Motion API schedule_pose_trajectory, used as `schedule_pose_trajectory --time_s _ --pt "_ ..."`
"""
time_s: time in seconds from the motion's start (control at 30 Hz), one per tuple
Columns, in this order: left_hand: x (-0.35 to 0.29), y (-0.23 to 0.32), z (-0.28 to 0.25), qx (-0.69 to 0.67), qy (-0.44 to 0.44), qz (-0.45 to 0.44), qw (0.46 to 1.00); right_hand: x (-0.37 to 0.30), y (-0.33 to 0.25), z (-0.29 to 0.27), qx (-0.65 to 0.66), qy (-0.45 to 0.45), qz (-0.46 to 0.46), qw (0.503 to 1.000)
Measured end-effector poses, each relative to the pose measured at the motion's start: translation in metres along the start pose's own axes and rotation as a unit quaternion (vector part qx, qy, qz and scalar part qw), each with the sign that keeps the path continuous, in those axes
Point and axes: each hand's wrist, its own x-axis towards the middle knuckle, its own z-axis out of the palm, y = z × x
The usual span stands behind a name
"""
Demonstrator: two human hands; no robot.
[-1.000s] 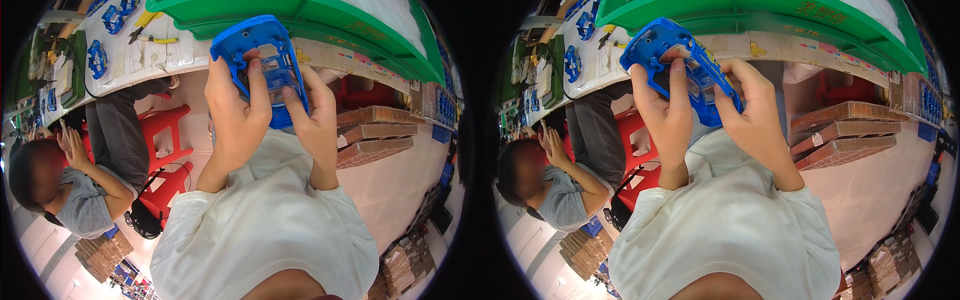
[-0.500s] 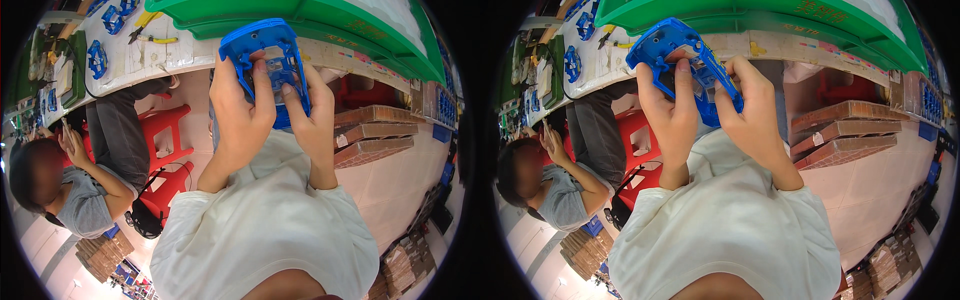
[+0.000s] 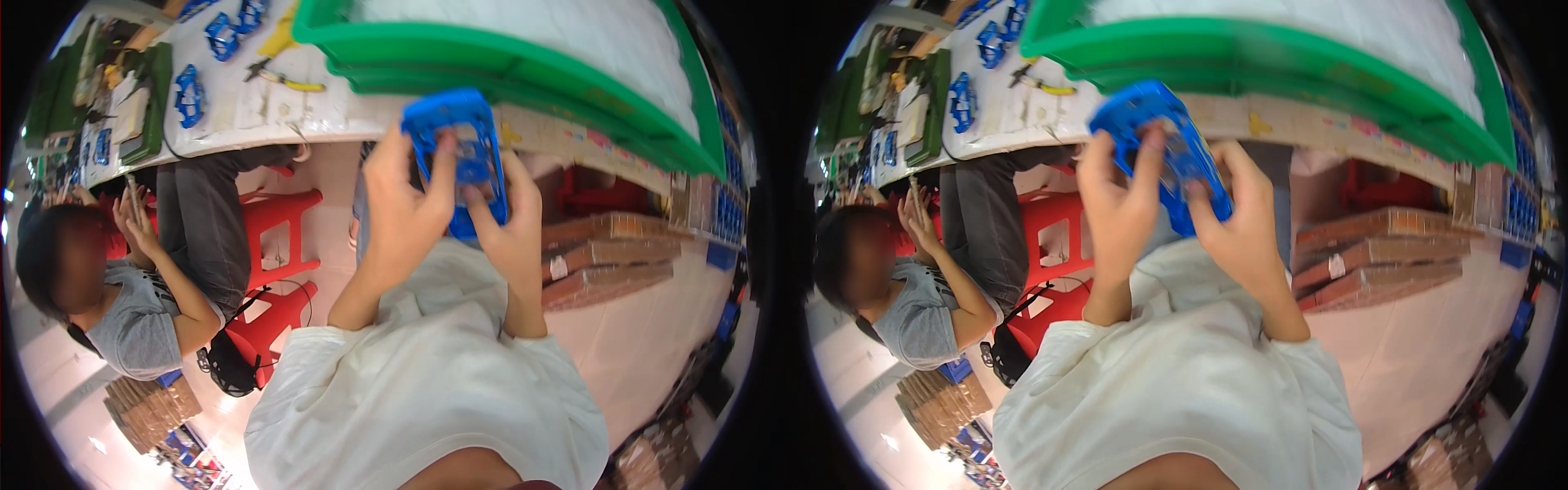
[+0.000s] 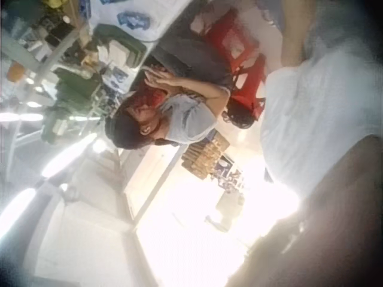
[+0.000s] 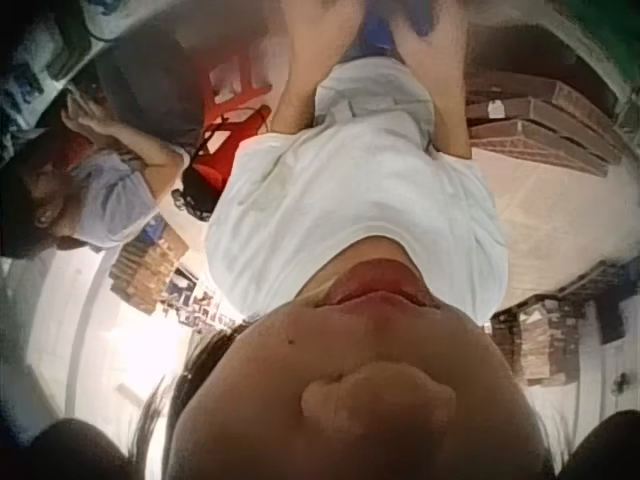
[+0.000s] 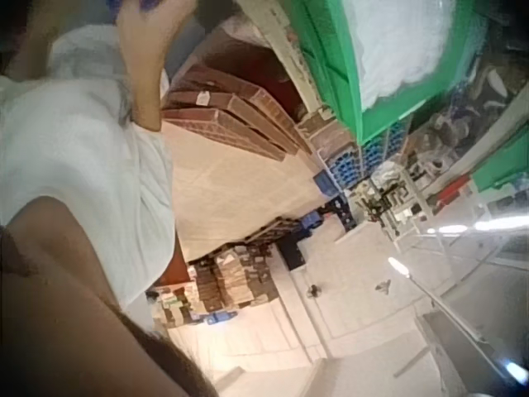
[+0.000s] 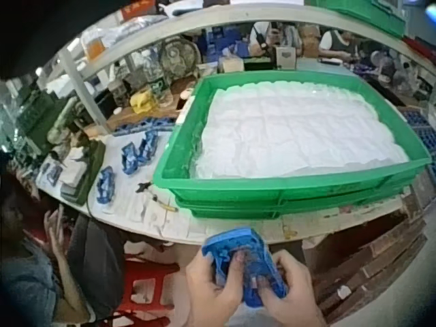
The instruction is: Assembling plastic windshield components into toy car shells on a manufacturing assembly line.
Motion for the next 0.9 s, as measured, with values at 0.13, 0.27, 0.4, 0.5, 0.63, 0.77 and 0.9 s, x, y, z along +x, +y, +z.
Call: schedule_pose_trajectory --time_s 0.13,0.27,0.4,0.5,0.63,0.77,0.9 --pt "0.0 -0.006 0.001 -0.029 0.004 -0.008 1.0 -0.001 0.001 0.008 -0.03 0.026 -0.008 0.999" --pt "-0.003 -0.003 -0.008 -0.061 0.014 -0.042 0.997 -0.004 0.012 0.011 -0.023 -0.013 0.004 1.0" --pt "-0.005 -0.01 -0.014 -0.055 0.055 -0.019 0.997 -0.001 0.011 0.026 0.02 -0.004 0.013 1.0" --pt "-0.02 -0.011 -0.022 -0.045 0.031 -0.021 0.998 -0.001 0.017 0.037 -0.08 0.006 -0.011 0.997" --pt "-0.022 -0.016 -0.029 0.115 0.029 -0.006 0.993 -0.007 0.025 0.055 -0.161 -0.035 -0.151 0.975" --pt "0.027 -0.031 -0.089 -0.015 -0.015 -0.095 0.995 -0.015 0.003 0.059 -0.063 -0.201 -0.094 0.973" --pt "0.149 -0.044 -0.175 0.166 0.065 -0.058 0.982 -0.019 -0.004 0.058 -0.033 -0.23 -0.14 0.962"
